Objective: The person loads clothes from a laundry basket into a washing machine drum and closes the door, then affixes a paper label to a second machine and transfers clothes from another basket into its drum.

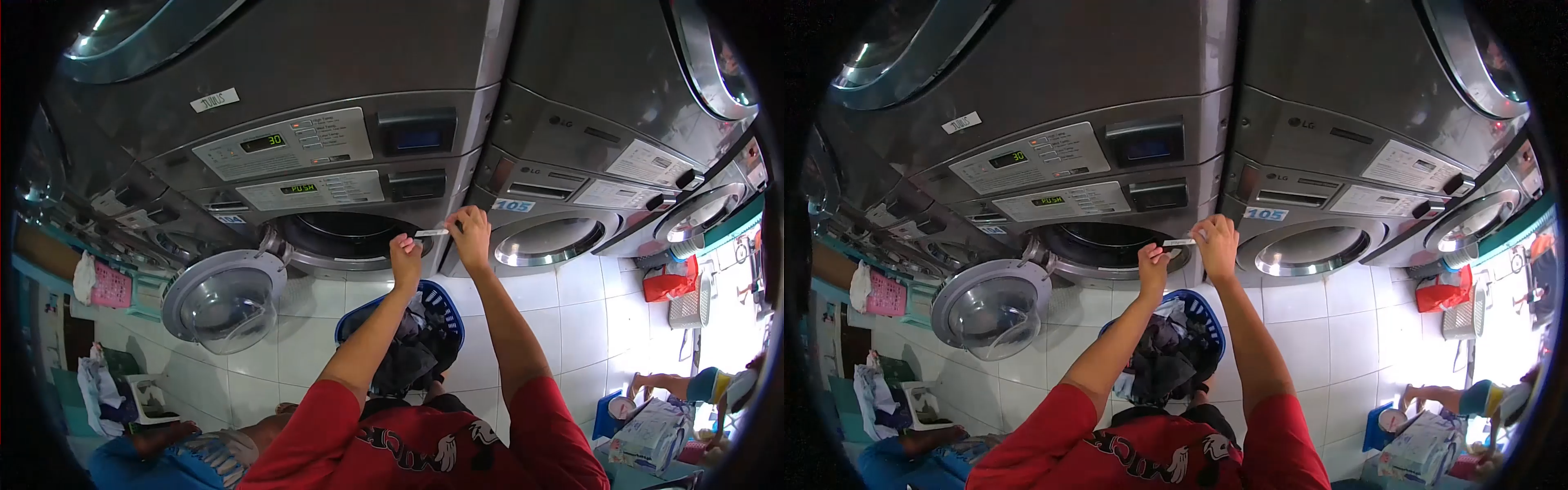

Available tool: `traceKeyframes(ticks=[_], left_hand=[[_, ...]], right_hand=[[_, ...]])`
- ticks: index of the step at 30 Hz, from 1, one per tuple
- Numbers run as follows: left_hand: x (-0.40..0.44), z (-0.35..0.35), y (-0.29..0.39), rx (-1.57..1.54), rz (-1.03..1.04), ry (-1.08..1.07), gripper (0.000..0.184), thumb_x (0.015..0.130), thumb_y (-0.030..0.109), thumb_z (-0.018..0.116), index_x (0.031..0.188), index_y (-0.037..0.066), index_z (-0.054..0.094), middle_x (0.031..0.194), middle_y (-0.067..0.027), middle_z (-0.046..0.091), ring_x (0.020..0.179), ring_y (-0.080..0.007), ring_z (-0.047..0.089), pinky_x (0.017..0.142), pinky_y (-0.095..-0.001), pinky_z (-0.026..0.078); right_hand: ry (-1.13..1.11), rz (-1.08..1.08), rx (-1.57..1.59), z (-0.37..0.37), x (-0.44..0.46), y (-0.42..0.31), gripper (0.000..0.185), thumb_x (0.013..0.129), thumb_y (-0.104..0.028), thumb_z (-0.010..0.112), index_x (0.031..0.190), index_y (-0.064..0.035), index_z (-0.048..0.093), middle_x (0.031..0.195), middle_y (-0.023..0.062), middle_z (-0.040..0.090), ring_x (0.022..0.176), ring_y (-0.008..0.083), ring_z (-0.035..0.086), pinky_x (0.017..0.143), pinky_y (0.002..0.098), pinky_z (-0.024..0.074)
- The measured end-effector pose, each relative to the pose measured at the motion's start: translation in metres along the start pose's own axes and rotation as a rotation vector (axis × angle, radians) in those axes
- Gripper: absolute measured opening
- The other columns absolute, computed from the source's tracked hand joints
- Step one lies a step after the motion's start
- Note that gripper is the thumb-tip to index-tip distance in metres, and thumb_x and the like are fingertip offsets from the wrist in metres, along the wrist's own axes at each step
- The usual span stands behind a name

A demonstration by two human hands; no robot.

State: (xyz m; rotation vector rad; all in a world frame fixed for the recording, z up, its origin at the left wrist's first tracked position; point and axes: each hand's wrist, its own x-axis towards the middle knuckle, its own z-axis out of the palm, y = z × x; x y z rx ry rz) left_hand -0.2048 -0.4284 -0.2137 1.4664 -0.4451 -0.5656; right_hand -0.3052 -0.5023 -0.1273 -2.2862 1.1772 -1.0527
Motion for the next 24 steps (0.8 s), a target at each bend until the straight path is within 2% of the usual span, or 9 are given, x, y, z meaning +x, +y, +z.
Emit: traceKeyframes(ticks=[1, 2, 4, 8, 10, 14, 16, 19, 24], left_hand=[[0.001, -0.001, -0.002, 0.039, 0.059, 0.017, 0.024, 0.076, -0.001, 0.050, 0.099, -0.001, 0.043, 0.087, -0.0097, 0.052, 0.076, -0.0158, 0.053, 0.074, -0.0238, 0.041], [0.000, -0.003, -0.003, 0.042, 0.056, 0.020, 0.024, 0.076, -0.001, 0.050, 0.099, -0.001, 0.043, 0.087, -0.0097, 0.052, 0.076, -0.0158, 0.053, 0.074, -0.0238, 0.041], [-0.002, -0.004, 0.001, -0.116, -0.091, -0.189, 0.017, 0.076, -0.001, 0.048, 0.093, 0.000, 0.047, 0.082, -0.0080, 0.054, 0.077, -0.0151, 0.053, 0.075, -0.0242, 0.041], [0.004, 0.010, 0.007, -0.076, -0.093, -0.320, 0.013, 0.077, 0.000, 0.046, 0.090, 0.000, 0.049, 0.081, -0.0079, 0.056, 0.079, -0.0152, 0.055, 0.074, -0.0239, 0.042], [0.013, 0.017, 0.005, 0.001, 0.063, -0.421, 0.016, 0.076, -0.003, 0.044, 0.091, -0.001, 0.050, 0.086, -0.0105, 0.057, 0.082, -0.0177, 0.056, 0.075, -0.0251, 0.042], [0.034, 0.026, 0.005, 0.111, 0.155, -0.444, 0.021, 0.074, -0.005, 0.042, 0.093, -0.001, 0.051, 0.089, -0.0128, 0.057, 0.084, -0.0196, 0.056, 0.076, -0.0272, 0.043], [0.043, 0.027, 0.005, 0.223, 0.342, -0.342, 0.022, 0.072, -0.006, 0.042, 0.091, 0.000, 0.051, 0.088, -0.0125, 0.057, 0.084, -0.0226, 0.056, 0.075, -0.0298, 0.043], [0.049, 0.026, 0.007, 0.425, 0.295, -0.377, 0.017, 0.076, -0.003, 0.041, 0.091, -0.001, 0.049, 0.089, -0.0136, 0.056, 0.085, -0.0229, 0.055, 0.075, -0.0286, 0.043], [0.044, 0.033, 0.010, 0.383, 0.273, -0.302, 0.019, 0.070, -0.005, 0.044, 0.086, 0.002, 0.050, 0.087, -0.0106, 0.055, 0.086, -0.0264, 0.052, 0.077, -0.0343, 0.040]], right_hand=[[-0.004, 0.001, 0.002, 0.005, 0.004, 0.003, 0.009, 0.064, -0.017, 0.062, 0.071, -0.0122, 0.058, 0.084, 0.0023, 0.050, 0.087, 0.0218, 0.045, 0.073, 0.0341, 0.0336], [-0.001, 0.001, -0.008, 0.010, 0.008, 0.005, 0.010, 0.064, -0.017, 0.062, 0.072, -0.0124, 0.058, 0.083, 0.0022, 0.050, 0.086, 0.0217, 0.045, 0.072, 0.0342, 0.0338], [-0.002, 0.000, -0.017, 0.018, 0.014, 0.009, 0.010, 0.064, -0.017, 0.062, 0.072, -0.0125, 0.058, 0.082, 0.0021, 0.049, 0.085, 0.0215, 0.045, 0.071, 0.0342, 0.0340], [0.047, -0.001, -0.015, 0.029, 0.019, 0.008, 0.011, 0.063, -0.016, 0.062, 0.072, -0.0125, 0.057, 0.080, 0.0022, 0.048, 0.084, 0.0216, 0.045, 0.070, 0.0345, 0.0336], [0.072, 0.007, -0.010, 0.032, 0.019, 0.007, 0.011, 0.063, -0.016, 0.062, 0.072, -0.0125, 0.057, 0.079, 0.0024, 0.048, 0.084, 0.0216, 0.045, 0.070, 0.0346, 0.0335], [0.139, -0.013, -0.047, 0.037, 0.018, 0.005, 0.012, 0.063, -0.015, 0.062, 0.072, -0.0122, 0.056, 0.079, 0.0028, 0.047, 0.083, 0.0220, 0.045, 0.069, 0.0345, 0.0333], [0.165, -0.016, -0.068, 0.040, 0.019, 0.004, 0.011, 0.063, -0.015, 0.061, 0.073, -0.0120, 0.055, 0.079, 0.0029, 0.047, 0.083, 0.0221, 0.045, 0.069, 0.0345, 0.0333], [0.176, -0.022, -0.156, 0.042, 0.020, 0.005, 0.013, 0.064, -0.016, 0.060, 0.075, -0.0114, 0.054, 0.079, 0.0033, 0.046, 0.082, 0.0223, 0.045, 0.069, 0.0350, 0.0332], [0.165, -0.059, -0.204, 0.051, 0.020, 0.013, 0.016, 0.066, -0.017, 0.060, 0.077, -0.0107, 0.051, 0.078, 0.0041, 0.045, 0.080, 0.0223, 0.045, 0.067, 0.0337, 0.0339]])
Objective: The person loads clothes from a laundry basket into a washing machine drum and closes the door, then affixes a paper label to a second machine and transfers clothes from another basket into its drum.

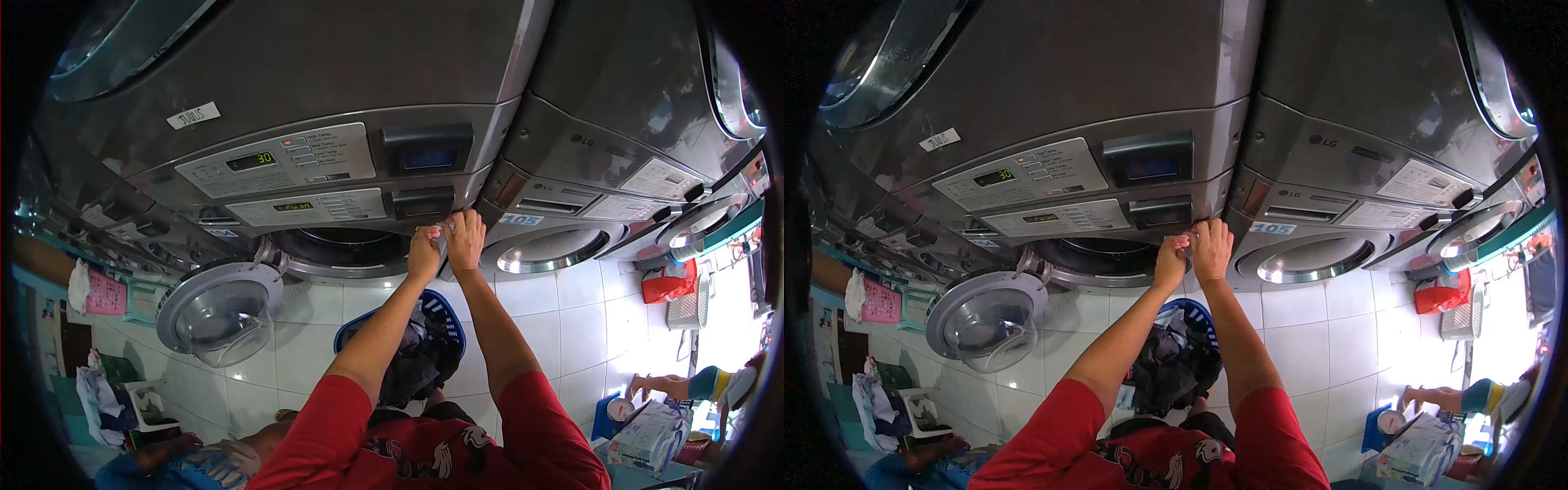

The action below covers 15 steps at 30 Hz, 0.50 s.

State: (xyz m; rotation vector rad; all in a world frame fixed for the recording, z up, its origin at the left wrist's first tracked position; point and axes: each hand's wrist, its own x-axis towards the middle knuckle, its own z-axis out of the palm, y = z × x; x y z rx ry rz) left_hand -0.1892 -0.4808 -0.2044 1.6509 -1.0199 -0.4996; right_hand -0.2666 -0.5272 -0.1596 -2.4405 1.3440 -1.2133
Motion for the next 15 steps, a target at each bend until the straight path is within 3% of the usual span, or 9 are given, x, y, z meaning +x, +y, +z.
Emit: traceKeyframes(ticks=[5, 7, 10, 12, 15], left_hand=[[0.000, 0.003, -0.004, 0.033, 0.032, 0.032, 0.018, 0.073, -0.006, 0.041, 0.087, 0.001, 0.049, 0.085, -0.0122, 0.056, 0.082, -0.0234, 0.055, 0.076, -0.0299, 0.042], [0.001, 0.003, -0.007, -0.011, 0.004, 0.003, 0.020, 0.069, -0.006, 0.043, 0.087, 0.002, 0.049, 0.085, -0.0124, 0.054, 0.085, -0.0270, 0.052, 0.077, -0.0347, 0.040], [0.002, 0.005, -0.008, -0.031, -0.016, -0.003, 0.019, 0.070, -0.006, 0.042, 0.087, 0.001, 0.048, 0.085, -0.0131, 0.054, 0.085, -0.0270, 0.052, 0.077, -0.0345, 0.040], [0.001, 0.006, -0.007, -0.028, -0.022, -0.009, 0.020, 0.070, -0.005, 0.042, 0.088, 0.001, 0.048, 0.085, -0.0127, 0.054, 0.086, -0.0263, 0.052, 0.077, -0.0337, 0.040], [0.003, 0.006, -0.013, -0.093, -0.035, -0.040, 0.019, 0.072, -0.004, 0.043, 0.090, 0.000, 0.048, 0.086, -0.0124, 0.055, 0.086, -0.0242, 0.054, 0.076, -0.0312, 0.041]], right_hand=[[0.047, -0.030, 0.053, 0.001, 0.001, 0.002, 0.016, 0.066, -0.016, 0.060, 0.074, -0.0088, 0.049, 0.076, 0.0060, 0.045, 0.076, 0.0245, 0.046, 0.063, 0.0337, 0.0368], [0.067, -0.046, 0.088, -0.001, 0.004, 0.002, 0.017, 0.066, -0.015, 0.061, 0.074, -0.0080, 0.047, 0.075, 0.0068, 0.045, 0.073, 0.0255, 0.047, 0.062, 0.0342, 0.0379], [0.035, 0.107, 0.187, -0.009, 0.009, 0.004, 0.021, 0.066, -0.016, 0.062, 0.074, -0.0071, 0.045, 0.070, 0.0083, 0.046, 0.069, 0.0270, 0.048, 0.060, 0.0355, 0.0390], [-0.131, 0.158, 0.189, -0.014, 0.012, 0.006, 0.027, 0.066, -0.017, 0.064, 0.078, -0.0048, 0.042, 0.072, 0.0098, 0.048, 0.069, 0.0282, 0.050, 0.062, 0.0352, 0.0397], [-0.112, 0.231, 0.254, -0.015, 0.010, 0.003, 0.024, 0.071, -0.018, 0.061, 0.080, -0.0042, 0.043, 0.074, 0.0104, 0.050, 0.070, 0.0272, 0.051, 0.063, 0.0339, 0.0402]])
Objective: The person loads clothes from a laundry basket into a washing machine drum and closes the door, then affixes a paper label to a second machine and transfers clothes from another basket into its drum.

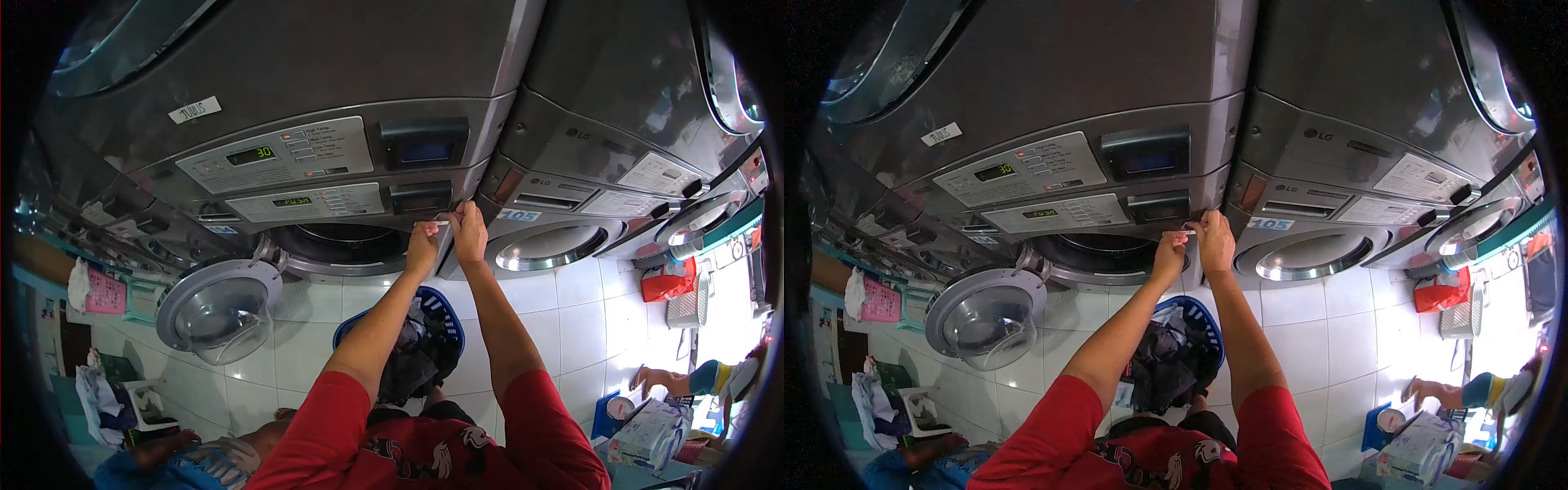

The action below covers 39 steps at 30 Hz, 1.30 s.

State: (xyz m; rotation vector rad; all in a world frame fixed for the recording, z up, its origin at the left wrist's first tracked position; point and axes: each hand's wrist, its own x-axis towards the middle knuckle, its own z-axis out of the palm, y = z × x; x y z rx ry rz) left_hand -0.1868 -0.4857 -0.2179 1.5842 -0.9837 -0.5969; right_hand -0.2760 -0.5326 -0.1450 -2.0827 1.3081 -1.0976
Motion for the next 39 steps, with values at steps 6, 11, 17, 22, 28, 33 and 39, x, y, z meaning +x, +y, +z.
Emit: traceKeyframes(ticks=[6, 11, 17, 22, 28, 33, 39], left_hand=[[-0.038, -0.046, -0.010, -0.242, -0.193, -0.350, 0.017, 0.080, 0.002, 0.046, 0.097, 0.003, 0.047, 0.090, -0.0056, 0.056, 0.085, -0.0120, 0.052, 0.073, -0.0252, 0.041], [-0.166, -0.114, -0.086, -0.217, -0.543, -0.224, 0.022, 0.080, 0.006, 0.047, 0.101, 0.006, 0.047, 0.091, -0.0039, 0.056, 0.085, -0.0118, 0.052, 0.072, -0.0225, 0.039], [-0.330, -0.188, -0.239, 0.318, -0.866, 0.254, 0.042, 0.072, 0.026, 0.058, 0.103, 0.001, 0.047, 0.099, -0.0174, 0.051, 0.091, -0.0261, 0.052, 0.080, -0.0345, 0.040], [-0.388, -0.200, -0.316, -0.022, -1.243, 0.355, 0.068, 0.077, 0.053, 0.041, 0.125, 0.005, 0.032, 0.125, -0.0177, 0.033, 0.114, -0.0284, 0.035, 0.089, -0.0356, 0.032], [-0.361, -0.177, -0.311, -0.821, -1.258, 0.571, 0.060, 0.080, 0.050, 0.040, 0.119, 0.004, 0.039, 0.116, -0.0097, 0.046, 0.105, -0.0247, 0.045, 0.088, -0.0323, 0.036], [-0.354, -0.185, -0.319, -1.051, -1.146, 0.631, 0.039, 0.084, 0.037, 0.034, 0.104, 0.007, 0.049, 0.099, -0.0086, 0.055, 0.091, -0.0209, 0.053, 0.081, -0.0332, 0.042], [-0.305, -0.228, -0.322, -1.026, -1.137, 0.613, 0.036, 0.082, 0.035, 0.035, 0.098, 0.008, 0.053, 0.096, -0.0091, 0.057, 0.090, -0.0218, 0.054, 0.082, -0.0347, 0.042]], right_hand=[[0.034, 0.016, 0.094, -0.003, -0.021, 0.016, 0.016, 0.078, -0.019, 0.053, 0.084, -0.0048, 0.047, 0.077, 0.0118, 0.052, 0.074, 0.0277, 0.051, 0.063, 0.0349, 0.0406], [-0.239, 0.189, 0.018, 0.002, -0.092, 0.085, 0.017, 0.081, -0.020, 0.050, 0.087, -0.0038, 0.048, 0.082, 0.0141, 0.053, 0.077, 0.0296, 0.051, 0.066, 0.0353, 0.0407], [-0.632, 0.332, -0.240, 0.029, -0.218, 0.209, 0.036, 0.076, -0.026, 0.056, 0.105, -0.0068, 0.044, 0.095, 0.0160, 0.053, 0.085, 0.0265, 0.052, 0.073, 0.0335, 0.0416], [-0.813, 0.992, -0.223, 0.054, -0.314, 0.284, 0.072, 0.076, -0.034, 0.055, 0.130, -0.0089, 0.015, 0.122, 0.0196, 0.037, 0.111, 0.0294, 0.038, 0.081, 0.0420, 0.0403], [-0.683, 1.287, -0.104, 0.065, -0.342, 0.247, 0.059, 0.077, -0.025, 0.052, 0.126, -0.0092, 0.023, 0.109, 0.0190, 0.045, 0.091, 0.0275, 0.050, 0.064, 0.0350, 0.0475], [-0.509, 1.391, 0.107, 0.070, -0.350, 0.245, 0.052, 0.073, -0.014, 0.050, 0.120, -0.0135, 0.027, 0.100, 0.0148, 0.047, 0.084, 0.0259, 0.051, 0.065, 0.0404, 0.0473], [-0.528, 1.461, 0.303, 0.090, -0.370, 0.230, 0.040, 0.071, -0.020, 0.051, 0.106, -0.0047, 0.041, 0.095, 0.0124, 0.051, 0.083, 0.0255, 0.055, 0.064, 0.0414, 0.0497]])
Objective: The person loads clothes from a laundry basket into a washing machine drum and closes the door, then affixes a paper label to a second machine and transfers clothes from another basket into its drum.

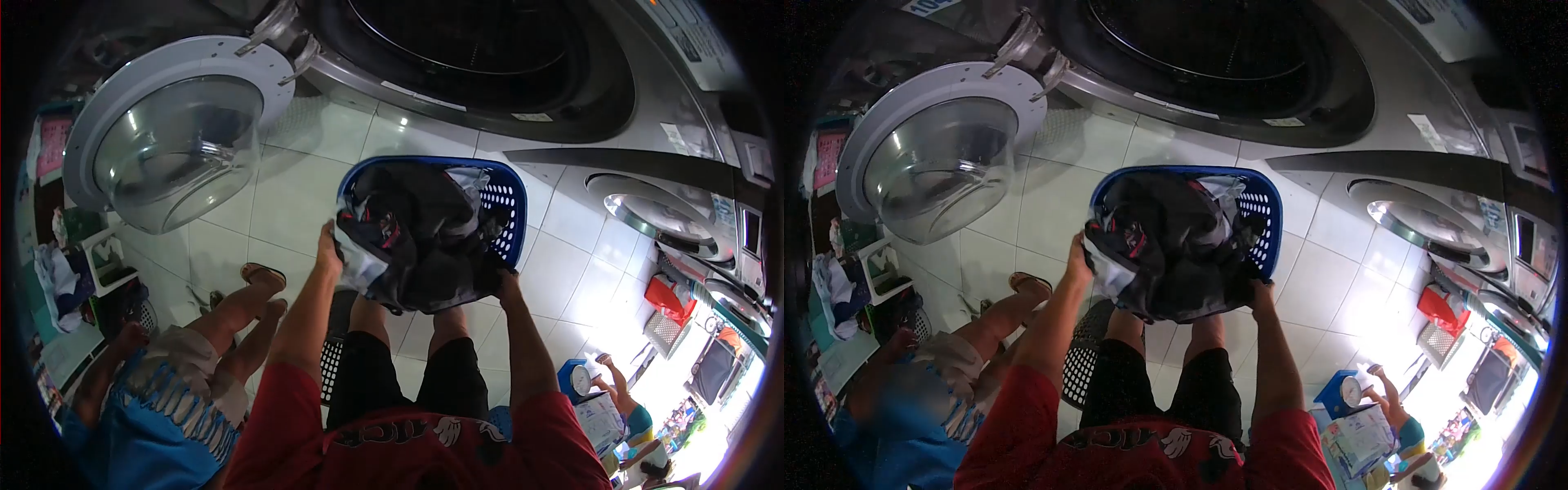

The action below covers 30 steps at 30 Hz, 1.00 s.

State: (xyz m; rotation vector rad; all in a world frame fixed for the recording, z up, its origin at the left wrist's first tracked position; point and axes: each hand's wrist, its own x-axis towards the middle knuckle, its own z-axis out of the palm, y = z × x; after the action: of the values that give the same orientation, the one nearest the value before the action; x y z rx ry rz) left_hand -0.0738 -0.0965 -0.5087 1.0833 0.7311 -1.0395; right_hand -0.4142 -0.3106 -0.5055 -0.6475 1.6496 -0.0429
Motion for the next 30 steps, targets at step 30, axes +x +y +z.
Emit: traceKeyframes(ticks=[30], left_hand=[[0.006, 0.040, 0.064, 1.198, 0.570, 0.171, 0.080, 0.064, 0.020, 0.063, 0.126, 0.001, 0.017, 0.112, -0.0234, 0.039, 0.096, -0.0411, 0.044, 0.086, -0.0421, 0.035]], right_hand=[[-0.017, -0.618, -0.571, 0.229, -0.095, -0.100, 0.089, 0.067, -0.040, 0.065, 0.132, -0.0118, 0.010, 0.132, 0.0125, 0.022, 0.119, 0.0274, 0.025, 0.089, 0.0407, 0.0302]])
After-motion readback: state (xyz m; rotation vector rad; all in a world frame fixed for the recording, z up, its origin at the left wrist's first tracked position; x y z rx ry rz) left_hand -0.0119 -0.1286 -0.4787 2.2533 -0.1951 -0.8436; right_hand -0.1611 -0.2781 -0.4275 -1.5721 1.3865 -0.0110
